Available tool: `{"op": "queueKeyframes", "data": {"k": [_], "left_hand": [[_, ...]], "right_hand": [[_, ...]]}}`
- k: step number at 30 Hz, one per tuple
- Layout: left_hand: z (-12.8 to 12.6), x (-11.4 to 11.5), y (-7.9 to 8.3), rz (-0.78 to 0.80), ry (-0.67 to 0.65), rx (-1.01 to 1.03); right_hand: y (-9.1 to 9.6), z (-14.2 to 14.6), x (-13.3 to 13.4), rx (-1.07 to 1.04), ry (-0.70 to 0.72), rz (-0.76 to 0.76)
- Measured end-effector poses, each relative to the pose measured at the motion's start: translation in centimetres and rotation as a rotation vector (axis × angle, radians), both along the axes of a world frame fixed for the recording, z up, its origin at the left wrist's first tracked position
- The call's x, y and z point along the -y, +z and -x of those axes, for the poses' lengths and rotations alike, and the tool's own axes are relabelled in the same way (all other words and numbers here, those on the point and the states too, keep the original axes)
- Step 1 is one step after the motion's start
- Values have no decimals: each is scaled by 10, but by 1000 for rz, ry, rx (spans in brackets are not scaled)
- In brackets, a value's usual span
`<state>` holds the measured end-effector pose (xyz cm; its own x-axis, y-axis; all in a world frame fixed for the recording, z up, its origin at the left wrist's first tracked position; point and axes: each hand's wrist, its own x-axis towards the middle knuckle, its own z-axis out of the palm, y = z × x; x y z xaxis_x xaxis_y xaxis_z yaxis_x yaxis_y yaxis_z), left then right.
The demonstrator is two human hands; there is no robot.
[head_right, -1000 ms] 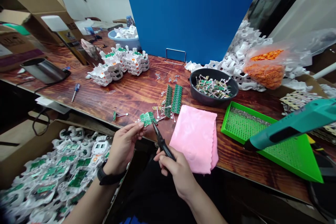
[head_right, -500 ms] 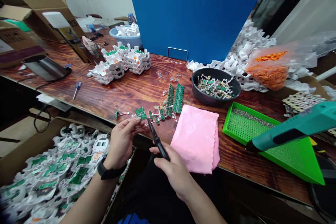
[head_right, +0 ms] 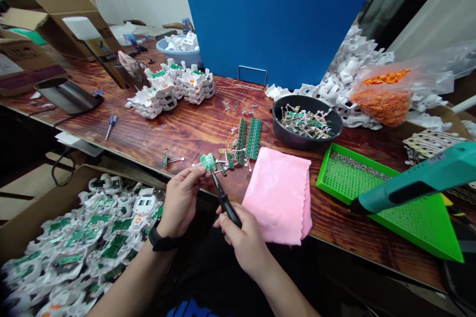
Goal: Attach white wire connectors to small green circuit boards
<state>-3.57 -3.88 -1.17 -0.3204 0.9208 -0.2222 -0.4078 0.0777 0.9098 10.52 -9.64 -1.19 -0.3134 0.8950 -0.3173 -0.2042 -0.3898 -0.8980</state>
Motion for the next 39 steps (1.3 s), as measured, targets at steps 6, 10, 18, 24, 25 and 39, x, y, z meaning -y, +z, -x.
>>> {"op": "queueKeyframes", "data": {"k": [6,10,18,24,25,39], "left_hand": [[10,-11,-4,23,-7,-39],[26,-22,4,57,-90,-380],[23,-53,11,-121,25,-1346],[-15,-82,14,-112,-277,-1414],[-18,-88,13,-127,-268,-1422],[-1,-117,11,-373,-587,-1164]], "right_hand": [[8,0,-12,-363,3,205],[11,-8,-20,-439,122,272],[16,-31,-2,-413,0,231],[22,-48,9,-340,-117,156],[23,-49,10,-337,-119,150],[16,-61,12,-340,-115,169]]}}
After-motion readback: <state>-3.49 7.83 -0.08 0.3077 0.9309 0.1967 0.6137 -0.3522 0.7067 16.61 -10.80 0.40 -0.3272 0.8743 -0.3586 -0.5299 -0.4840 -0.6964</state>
